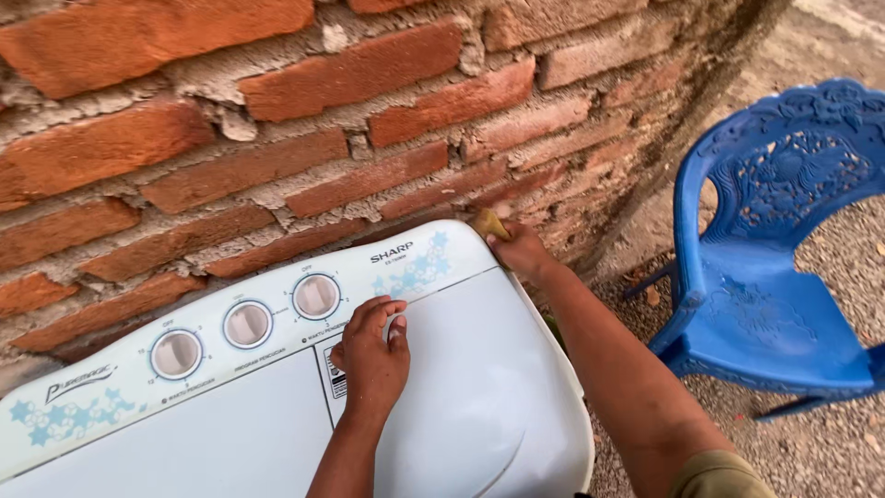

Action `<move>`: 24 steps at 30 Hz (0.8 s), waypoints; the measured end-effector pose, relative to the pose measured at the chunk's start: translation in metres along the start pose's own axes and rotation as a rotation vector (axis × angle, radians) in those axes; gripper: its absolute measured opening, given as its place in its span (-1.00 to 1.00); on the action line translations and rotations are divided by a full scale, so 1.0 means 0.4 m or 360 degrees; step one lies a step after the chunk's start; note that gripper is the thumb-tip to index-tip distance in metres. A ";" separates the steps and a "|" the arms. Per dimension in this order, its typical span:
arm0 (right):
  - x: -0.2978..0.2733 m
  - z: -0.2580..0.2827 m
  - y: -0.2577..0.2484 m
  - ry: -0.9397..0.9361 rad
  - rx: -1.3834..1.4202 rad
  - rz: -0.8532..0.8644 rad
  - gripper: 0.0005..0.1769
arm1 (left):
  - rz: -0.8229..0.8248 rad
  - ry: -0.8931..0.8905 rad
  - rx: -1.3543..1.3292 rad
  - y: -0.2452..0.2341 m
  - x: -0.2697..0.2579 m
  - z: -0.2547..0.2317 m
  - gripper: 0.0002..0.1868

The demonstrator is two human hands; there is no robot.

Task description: The person wipes the exterior top and side surfaces of a twin-tub washing machine using a sponge.

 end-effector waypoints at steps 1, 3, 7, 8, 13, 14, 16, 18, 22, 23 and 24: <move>-0.018 -0.010 -0.023 0.0020 0.0003 0.0051 -0.60 | 0.0015 0.0008 -0.0036 0.012 0.017 -0.008 -0.80; -0.088 -0.093 -0.043 0.0276 -0.0043 0.0076 -0.56 | 0.0037 0.0068 -0.0029 0.030 0.031 -0.028 -0.81; -0.216 -0.225 -0.123 0.0328 -0.0553 0.0360 -0.48 | 0.0086 0.0134 -0.0012 0.064 0.043 -0.047 -0.80; -0.228 -0.235 -0.147 0.0263 -0.0751 0.0507 -0.48 | 0.0101 0.0138 -0.0014 0.071 0.046 -0.048 -0.80; -0.139 -0.121 -0.182 0.0051 -0.0691 0.0307 -0.50 | 0.0107 0.0261 -0.0022 0.087 0.054 -0.083 -0.81; -0.089 -0.111 -0.153 0.0356 -0.0040 0.0178 -0.47 | 0.0134 0.0265 -0.0036 0.093 0.051 -0.090 -0.81; -0.051 -0.062 -0.056 0.0159 -0.0065 -0.0014 -0.47 | 0.0190 0.0278 -0.0063 0.102 0.045 -0.105 -0.81; -0.064 -0.068 -0.025 0.0044 0.0002 -0.0104 -0.46 | 0.0214 0.0277 -0.0015 0.100 0.035 -0.111 -0.81; -0.150 -0.150 -0.051 0.0199 -0.0031 -0.0055 -0.47 | 0.0296 0.0256 -0.0017 0.095 0.017 -0.099 -0.79; -0.185 -0.180 -0.055 0.0171 0.0047 -0.0001 -0.49 | 0.0303 0.0253 -0.0020 0.092 0.013 -0.093 -0.79; -0.228 -0.217 -0.060 0.0142 0.0124 0.0053 -0.51 | 0.0310 0.0251 -0.0023 0.089 0.010 -0.086 -0.79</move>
Point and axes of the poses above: each hand's wrist, its own x-axis towards the middle knuckle, its own y-axis out of the palm, z = x × y, the point moved 8 cm from there along x, towards the middle knuckle, and after that the axes turned 8 degrees about y, right-handed, at the moved point
